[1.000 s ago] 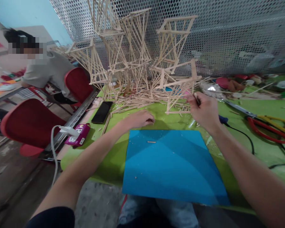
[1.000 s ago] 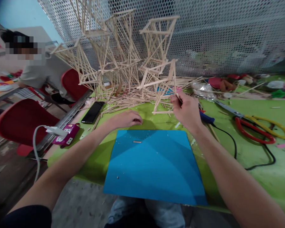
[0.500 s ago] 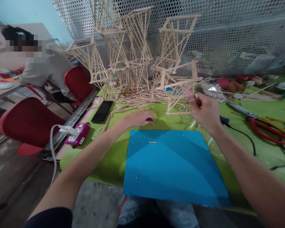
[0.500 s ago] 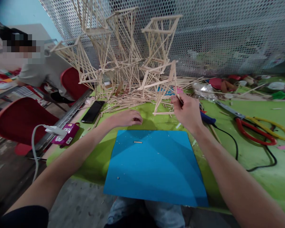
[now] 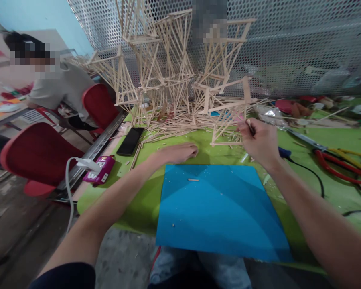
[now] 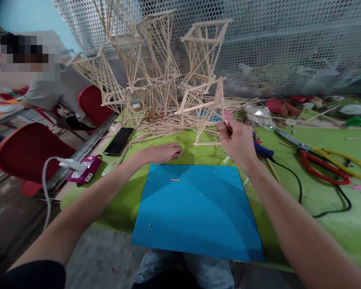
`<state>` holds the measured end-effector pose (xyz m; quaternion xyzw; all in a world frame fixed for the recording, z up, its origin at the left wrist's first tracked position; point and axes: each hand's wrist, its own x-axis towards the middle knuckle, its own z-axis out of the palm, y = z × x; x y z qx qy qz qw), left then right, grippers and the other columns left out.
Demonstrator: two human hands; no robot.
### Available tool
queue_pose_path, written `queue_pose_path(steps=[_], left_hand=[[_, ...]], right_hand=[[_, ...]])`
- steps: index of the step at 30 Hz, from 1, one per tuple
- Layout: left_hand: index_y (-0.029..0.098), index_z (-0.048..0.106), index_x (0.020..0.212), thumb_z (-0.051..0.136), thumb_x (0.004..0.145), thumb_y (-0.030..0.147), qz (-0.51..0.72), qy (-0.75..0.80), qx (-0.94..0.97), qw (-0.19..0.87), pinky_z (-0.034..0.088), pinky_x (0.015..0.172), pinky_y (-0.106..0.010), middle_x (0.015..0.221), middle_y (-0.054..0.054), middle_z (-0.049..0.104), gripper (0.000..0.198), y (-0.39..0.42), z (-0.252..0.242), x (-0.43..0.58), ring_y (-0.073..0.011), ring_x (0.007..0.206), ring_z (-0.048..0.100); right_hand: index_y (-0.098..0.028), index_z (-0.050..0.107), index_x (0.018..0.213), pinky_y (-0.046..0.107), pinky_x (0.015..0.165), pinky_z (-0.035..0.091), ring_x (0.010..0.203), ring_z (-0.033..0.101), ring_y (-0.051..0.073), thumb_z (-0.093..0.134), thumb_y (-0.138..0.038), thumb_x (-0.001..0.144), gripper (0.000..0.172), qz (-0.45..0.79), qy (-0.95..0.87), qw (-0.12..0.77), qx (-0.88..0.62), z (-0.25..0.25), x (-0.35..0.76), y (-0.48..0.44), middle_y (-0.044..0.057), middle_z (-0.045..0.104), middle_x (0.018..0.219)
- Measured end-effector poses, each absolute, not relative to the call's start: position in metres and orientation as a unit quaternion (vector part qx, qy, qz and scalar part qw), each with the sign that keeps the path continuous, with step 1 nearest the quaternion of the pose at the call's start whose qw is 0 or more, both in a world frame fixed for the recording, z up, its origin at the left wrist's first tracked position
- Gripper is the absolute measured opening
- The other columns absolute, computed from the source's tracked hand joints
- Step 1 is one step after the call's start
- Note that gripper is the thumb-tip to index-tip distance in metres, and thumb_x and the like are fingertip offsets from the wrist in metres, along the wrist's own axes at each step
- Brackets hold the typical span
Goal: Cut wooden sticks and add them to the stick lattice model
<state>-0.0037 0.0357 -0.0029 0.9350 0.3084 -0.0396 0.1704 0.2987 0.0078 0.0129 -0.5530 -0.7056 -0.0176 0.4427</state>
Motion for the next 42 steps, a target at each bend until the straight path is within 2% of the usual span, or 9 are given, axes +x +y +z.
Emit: queue_pose_path(steps=[7,11,15,21,27,31,34,37,42], left_hand=[[0.017,0.059,0.106,0.032,0.108,0.024,-0.032,0.320,0.933,0.158,0.046,0.094,-0.035,0.119,-0.014,0.067,0.028,0.043,0.010,-0.015,-0.0215,0.101,0.060],[0.018,0.059,0.106,0.038,0.109,0.036,0.029,0.356,0.926,0.125,0.045,0.083,-0.033,0.109,-0.013,0.069,0.028,0.060,0.022,-0.037,-0.0200,0.090,0.061],[0.018,0.061,0.107,0.050,0.105,0.033,0.032,0.388,0.912,0.128,0.044,0.075,-0.029,0.105,-0.010,0.073,0.019,0.069,0.028,-0.051,-0.0171,0.083,0.065],[0.017,0.066,0.106,0.049,0.107,0.033,0.052,0.395,0.916,0.042,0.045,0.077,-0.031,0.106,-0.009,0.076,0.024,0.070,0.027,-0.052,-0.0186,0.085,0.067],[0.017,0.069,0.105,0.053,0.105,0.025,0.051,0.404,0.912,0.042,0.047,0.078,-0.031,0.104,-0.009,0.078,0.018,0.067,0.030,-0.047,-0.0189,0.086,0.068],[0.019,0.071,0.126,0.054,0.108,0.031,0.046,0.420,0.905,0.048,0.052,0.083,-0.032,0.109,-0.007,0.081,0.028,0.068,0.030,-0.049,-0.0204,0.092,0.073],[0.024,0.063,0.150,0.049,0.112,0.035,0.048,0.443,0.895,0.003,0.055,0.095,-0.036,0.131,-0.009,0.079,0.042,0.064,0.033,-0.049,-0.0248,0.113,0.074],[0.027,0.072,0.139,0.047,0.113,0.040,0.042,0.448,0.892,-0.037,0.054,0.100,-0.040,0.139,-0.008,0.076,0.038,0.057,0.038,-0.047,-0.0286,0.125,0.070],[0.027,0.082,0.109,0.062,0.106,0.042,-0.016,0.375,0.921,0.101,0.052,0.089,-0.031,0.110,-0.003,0.083,0.025,0.046,0.039,-0.043,-0.0214,0.102,0.073]], right_hand=[[-0.025,0.058,0.074,0.036,0.061,0.032,0.056,0.047,0.018,0.055,-0.041,0.104,0.034,-0.026,-0.707,0.446,-0.549,0.012,0.300,0.009,0.001,0.054,0.060],[-0.025,0.058,0.073,0.036,0.061,0.033,0.056,0.048,0.018,0.056,-0.041,0.104,0.034,-0.030,-0.709,0.447,-0.546,0.012,0.301,0.010,0.002,0.059,0.062],[-0.025,0.057,0.073,0.036,0.060,0.034,0.057,0.049,0.019,0.056,-0.042,0.104,0.035,-0.027,-0.707,0.447,-0.548,0.012,0.301,0.010,0.003,0.059,0.062],[-0.026,0.058,0.073,0.036,0.060,0.033,0.056,0.048,0.018,0.056,-0.040,0.103,0.033,-0.025,-0.708,0.450,-0.544,0.013,0.301,0.010,0.002,0.056,0.060],[-0.025,0.061,0.075,0.036,0.060,0.033,0.055,0.049,0.019,0.057,-0.044,0.104,0.034,-0.020,-0.708,0.452,-0.543,0.012,0.300,0.010,0.002,0.056,0.059],[-0.026,0.059,0.073,0.036,0.060,0.033,0.054,0.046,0.018,0.057,-0.045,0.104,0.037,-0.022,-0.708,0.450,-0.544,0.012,0.300,0.010,0.000,0.051,0.057],[-0.025,0.059,0.074,0.036,0.060,0.033,0.055,0.046,0.018,0.056,-0.048,0.105,0.039,-0.020,-0.708,0.447,-0.547,0.012,0.300,0.009,0.000,0.050,0.056],[-0.025,0.059,0.074,0.036,0.060,0.033,0.055,0.047,0.018,0.055,-0.049,0.105,0.040,-0.022,-0.709,0.445,-0.547,0.013,0.299,0.008,0.000,0.050,0.057],[-0.026,0.057,0.072,0.036,0.059,0.033,0.056,0.048,0.019,0.055,-0.053,0.105,0.043,-0.021,-0.707,0.444,-0.551,0.013,0.299,0.008,0.001,0.052,0.058]])
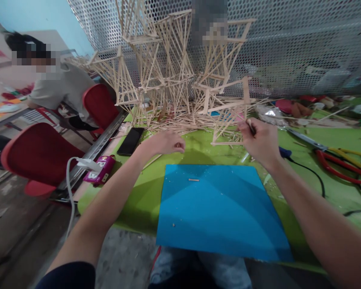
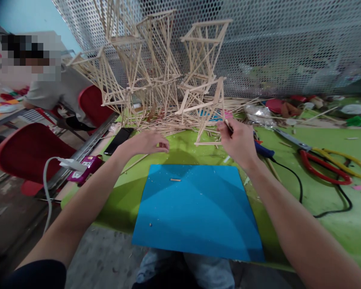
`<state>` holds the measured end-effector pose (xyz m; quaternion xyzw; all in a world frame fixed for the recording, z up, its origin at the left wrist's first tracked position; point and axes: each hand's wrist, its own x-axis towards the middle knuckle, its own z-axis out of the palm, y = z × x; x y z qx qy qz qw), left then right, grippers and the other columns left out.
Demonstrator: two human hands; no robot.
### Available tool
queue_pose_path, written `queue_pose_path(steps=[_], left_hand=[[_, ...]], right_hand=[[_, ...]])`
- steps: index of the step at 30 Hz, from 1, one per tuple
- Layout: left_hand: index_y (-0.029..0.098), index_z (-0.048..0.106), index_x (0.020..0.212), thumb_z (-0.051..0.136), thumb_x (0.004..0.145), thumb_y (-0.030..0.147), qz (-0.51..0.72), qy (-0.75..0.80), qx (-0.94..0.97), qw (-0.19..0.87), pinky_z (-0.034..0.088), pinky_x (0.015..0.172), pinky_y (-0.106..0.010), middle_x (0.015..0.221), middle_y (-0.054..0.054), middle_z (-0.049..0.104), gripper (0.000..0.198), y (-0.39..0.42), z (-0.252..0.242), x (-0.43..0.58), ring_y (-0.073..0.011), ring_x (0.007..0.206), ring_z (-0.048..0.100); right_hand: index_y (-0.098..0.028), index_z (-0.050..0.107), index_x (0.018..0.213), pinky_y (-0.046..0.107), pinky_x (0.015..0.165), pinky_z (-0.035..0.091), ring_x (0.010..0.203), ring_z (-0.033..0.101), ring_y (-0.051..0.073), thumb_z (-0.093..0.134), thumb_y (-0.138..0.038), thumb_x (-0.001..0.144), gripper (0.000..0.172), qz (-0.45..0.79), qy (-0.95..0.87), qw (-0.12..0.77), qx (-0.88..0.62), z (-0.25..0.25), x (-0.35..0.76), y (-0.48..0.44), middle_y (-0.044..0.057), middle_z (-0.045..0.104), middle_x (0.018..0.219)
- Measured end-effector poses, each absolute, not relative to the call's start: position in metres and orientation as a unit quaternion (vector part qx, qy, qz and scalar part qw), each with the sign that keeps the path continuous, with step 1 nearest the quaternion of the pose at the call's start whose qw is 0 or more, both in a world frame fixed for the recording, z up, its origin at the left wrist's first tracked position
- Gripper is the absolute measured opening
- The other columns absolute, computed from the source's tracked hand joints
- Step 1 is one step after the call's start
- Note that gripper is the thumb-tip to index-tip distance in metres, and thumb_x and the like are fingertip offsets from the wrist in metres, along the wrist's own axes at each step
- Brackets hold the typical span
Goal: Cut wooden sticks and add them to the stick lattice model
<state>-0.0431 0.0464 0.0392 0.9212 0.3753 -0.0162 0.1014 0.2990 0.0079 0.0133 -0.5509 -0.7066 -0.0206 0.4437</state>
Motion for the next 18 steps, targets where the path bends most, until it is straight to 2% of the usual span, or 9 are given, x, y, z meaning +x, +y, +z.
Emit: queue_pose_path(steps=[3,5,8,12,18], left_hand=[[0.026,0.084,0.102,0.068,0.100,0.033,-0.052,0.331,0.914,0.228,0.050,0.086,-0.028,0.104,0.000,0.084,0.017,0.045,0.036,-0.040,-0.0167,0.092,0.074],[0.028,0.085,0.097,0.070,0.097,0.031,-0.058,0.326,0.908,0.257,0.050,0.085,-0.028,0.099,0.001,0.085,0.016,0.047,0.034,-0.038,-0.0162,0.088,0.074],[0.031,0.086,0.093,0.071,0.095,0.032,-0.052,0.321,0.909,0.260,0.050,0.083,-0.028,0.096,0.003,0.085,0.015,0.049,0.030,-0.037,-0.0159,0.085,0.074],[0.029,0.086,0.091,0.071,0.095,0.031,-0.050,0.327,0.910,0.249,0.048,0.080,-0.028,0.095,0.002,0.085,0.015,0.051,0.028,-0.037,-0.0156,0.084,0.074],[0.027,0.085,0.094,0.069,0.096,0.034,-0.076,0.306,0.927,0.203,0.045,0.080,-0.028,0.100,0.001,0.085,0.018,0.057,0.023,-0.036,-0.0158,0.088,0.073]], right_hand=[[-0.026,0.056,0.072,0.036,0.059,0.033,0.057,0.049,0.020,0.055,-0.054,0.104,0.043,-0.020,-0.707,0.442,-0.553,0.013,0.299,0.008,0.001,0.052,0.057],[-0.026,0.058,0.073,0.036,0.059,0.034,0.056,0.049,0.019,0.056,-0.051,0.104,0.040,-0.016,-0.706,0.443,-0.552,0.013,0.299,0.008,0.001,0.052,0.057],[-0.026,0.057,0.072,0.037,0.061,0.035,0.055,0.049,0.019,0.056,-0.047,0.104,0.038,-0.010,-0.706,0.447,-0.549,0.013,0.298,0.007,0.001,0.053,0.058],[-0.026,0.058,0.072,0.037,0.063,0.035,0.057,0.050,0.020,0.057,-0.044,0.104,0.037,-0.010,-0.707,0.447,-0.548,0.015,0.296,0.005,0.002,0.056,0.060],[-0.026,0.058,0.073,0.036,0.061,0.035,0.056,0.048,0.019,0.056,-0.046,0.105,0.037,-0.010,-0.710,0.448,-0.542,0.014,0.295,0.003,0.000,0.051,0.058]])
